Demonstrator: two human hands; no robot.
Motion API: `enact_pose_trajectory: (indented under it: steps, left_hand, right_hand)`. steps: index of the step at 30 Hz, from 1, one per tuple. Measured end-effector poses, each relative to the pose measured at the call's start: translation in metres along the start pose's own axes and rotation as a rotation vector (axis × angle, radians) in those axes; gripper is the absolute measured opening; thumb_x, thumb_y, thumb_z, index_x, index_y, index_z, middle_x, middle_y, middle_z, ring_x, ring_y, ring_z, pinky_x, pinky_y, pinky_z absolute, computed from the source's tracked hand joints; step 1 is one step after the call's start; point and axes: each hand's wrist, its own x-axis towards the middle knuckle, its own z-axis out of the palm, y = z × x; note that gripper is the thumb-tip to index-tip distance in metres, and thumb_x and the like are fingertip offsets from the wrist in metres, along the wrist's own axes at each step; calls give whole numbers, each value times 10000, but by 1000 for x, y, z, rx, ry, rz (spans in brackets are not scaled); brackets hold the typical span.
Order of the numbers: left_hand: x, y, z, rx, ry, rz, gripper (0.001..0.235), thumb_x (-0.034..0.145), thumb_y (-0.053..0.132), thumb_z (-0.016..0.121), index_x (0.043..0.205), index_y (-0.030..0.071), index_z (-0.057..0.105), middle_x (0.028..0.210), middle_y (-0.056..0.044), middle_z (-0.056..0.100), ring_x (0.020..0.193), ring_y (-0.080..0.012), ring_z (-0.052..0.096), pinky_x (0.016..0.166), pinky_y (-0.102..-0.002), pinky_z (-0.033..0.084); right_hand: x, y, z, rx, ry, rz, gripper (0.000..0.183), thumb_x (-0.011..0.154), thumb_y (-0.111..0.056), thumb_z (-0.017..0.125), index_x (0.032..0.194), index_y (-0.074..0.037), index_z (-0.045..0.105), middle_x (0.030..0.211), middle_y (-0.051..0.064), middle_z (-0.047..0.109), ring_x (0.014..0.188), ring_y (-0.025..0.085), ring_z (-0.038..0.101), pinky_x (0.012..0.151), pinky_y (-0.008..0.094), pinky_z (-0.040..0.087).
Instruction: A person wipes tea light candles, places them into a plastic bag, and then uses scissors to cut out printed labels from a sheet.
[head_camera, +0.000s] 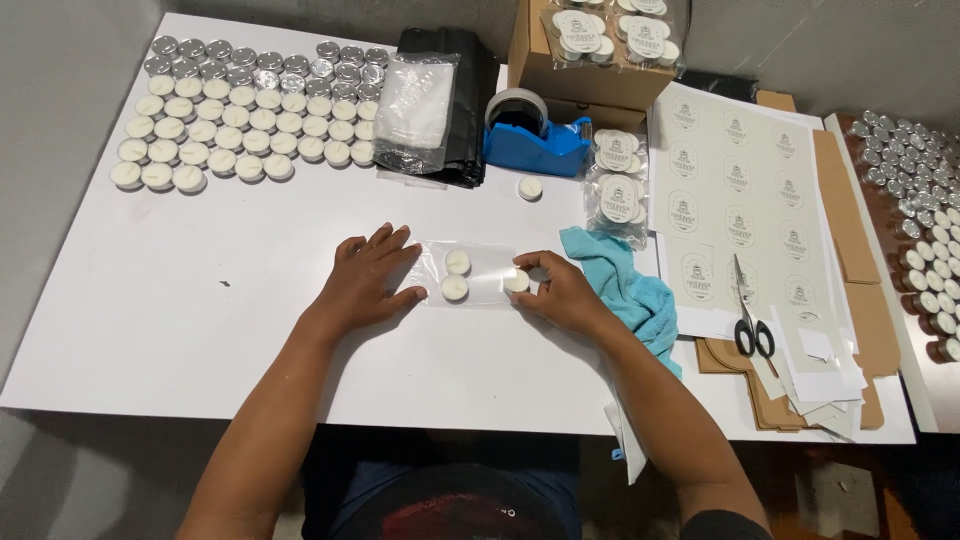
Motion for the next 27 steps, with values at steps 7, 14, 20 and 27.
enact_pose_trajectory:
  steps: [7,14,20,27]
  left_hand:
    - [0,2,-1,25,-5,-4,641,917,611,601,1458,270,575,1599,-60,460,1536,-250,326,1235,-526,175]
    - [0,1,-1,7,3,-4,643,915,623,599,1448,263,586,1596,-66,463,1535,-256,326,1238,-529,172]
    - [0,-1,2,7,22,6,645,909,628,613,1446,273,585,1590,-63,472,1531,-256,333,1237,-530,175]
    - [0,-1,1,8,18,5,634,900,601,634,1445,280,588,1589,-58,474,1530,-250,335,1235,-528,170]
  right_hand:
    - [10,9,5,81,-17,-4,597,791,-110,814,1277,-108,468,1213,116,672,640,117,502,574,286,436]
    - [8,9,2,120,-35,32,655,806,-48,812,1336,-99,432,1197,120,727,608,105,497,556,240,418]
    - [3,-3,0,170,-28,109,651,818,-15,795,1374,-103,468,1069,103,766,579,90,532,557,208,431]
    - [-2,-20,-1,329,-177,115,645,862,80,507,1461,-122,378,1173,178,739,483,112,517,485,221,441]
